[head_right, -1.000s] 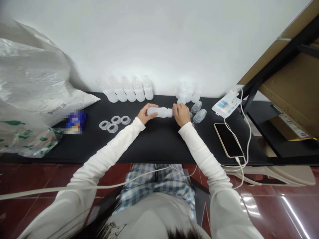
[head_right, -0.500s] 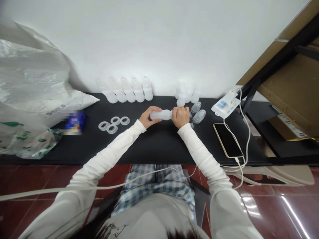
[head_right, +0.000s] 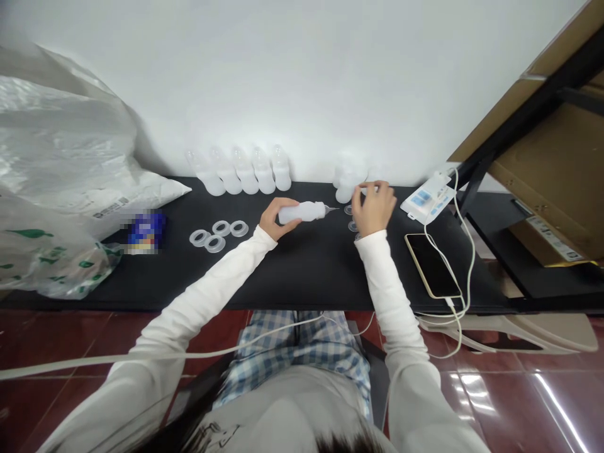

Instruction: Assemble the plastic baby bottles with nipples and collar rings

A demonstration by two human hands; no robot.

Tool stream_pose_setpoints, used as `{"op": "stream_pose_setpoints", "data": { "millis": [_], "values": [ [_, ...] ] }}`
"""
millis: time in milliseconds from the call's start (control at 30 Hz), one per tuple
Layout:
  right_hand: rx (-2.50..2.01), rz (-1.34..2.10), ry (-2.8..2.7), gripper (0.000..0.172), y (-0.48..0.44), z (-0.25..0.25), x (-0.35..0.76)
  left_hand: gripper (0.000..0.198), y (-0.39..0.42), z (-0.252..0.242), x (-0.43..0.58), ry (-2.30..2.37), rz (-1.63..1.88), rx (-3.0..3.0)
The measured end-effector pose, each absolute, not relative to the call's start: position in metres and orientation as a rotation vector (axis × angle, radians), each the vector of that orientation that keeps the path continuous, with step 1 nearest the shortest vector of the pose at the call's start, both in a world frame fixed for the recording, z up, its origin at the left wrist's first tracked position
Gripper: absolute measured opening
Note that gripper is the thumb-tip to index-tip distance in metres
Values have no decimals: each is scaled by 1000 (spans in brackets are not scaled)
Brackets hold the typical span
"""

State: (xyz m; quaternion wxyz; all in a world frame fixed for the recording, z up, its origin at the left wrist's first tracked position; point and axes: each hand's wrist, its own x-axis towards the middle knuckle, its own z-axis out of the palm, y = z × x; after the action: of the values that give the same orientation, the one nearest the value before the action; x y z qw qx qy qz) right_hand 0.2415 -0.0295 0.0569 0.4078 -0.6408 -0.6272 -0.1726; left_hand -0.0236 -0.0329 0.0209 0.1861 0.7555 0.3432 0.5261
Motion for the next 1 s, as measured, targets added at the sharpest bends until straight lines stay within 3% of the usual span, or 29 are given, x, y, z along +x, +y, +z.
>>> {"op": "stream_pose_setpoints", "data": {
  "millis": [133, 300, 433, 533, 767, 867, 1000],
  "values": [
    [-1778, -438, -1487, 41, -30, 35, 292, 44, -32, 22, -23, 1133, 1496, 1641],
    [-1487, -366, -1591, 33, -35, 34, 319, 48, -28, 26, -21, 1141, 1458, 1277],
    [-1434, -387, -1555, 25, -53, 83, 289, 48, -25, 27, -22, 1091, 1433, 1206],
    [-1239, -169, -1730, 26, -64, 112, 250, 49, -23, 25, -23, 1023, 1403, 1153],
    [-894, 64, -1959, 20, -54, 91, 191, 51, -23, 24, -19, 936, 1309, 1073],
    [-866, 70, -1983, 23, -45, 72, 186, 51, -23, 30, -20, 940, 1152, 949],
    [-881, 34, -1982, 35, -37, 53, 184, 53, -17, 34, -26, 955, 695, 797]
  ]
}}
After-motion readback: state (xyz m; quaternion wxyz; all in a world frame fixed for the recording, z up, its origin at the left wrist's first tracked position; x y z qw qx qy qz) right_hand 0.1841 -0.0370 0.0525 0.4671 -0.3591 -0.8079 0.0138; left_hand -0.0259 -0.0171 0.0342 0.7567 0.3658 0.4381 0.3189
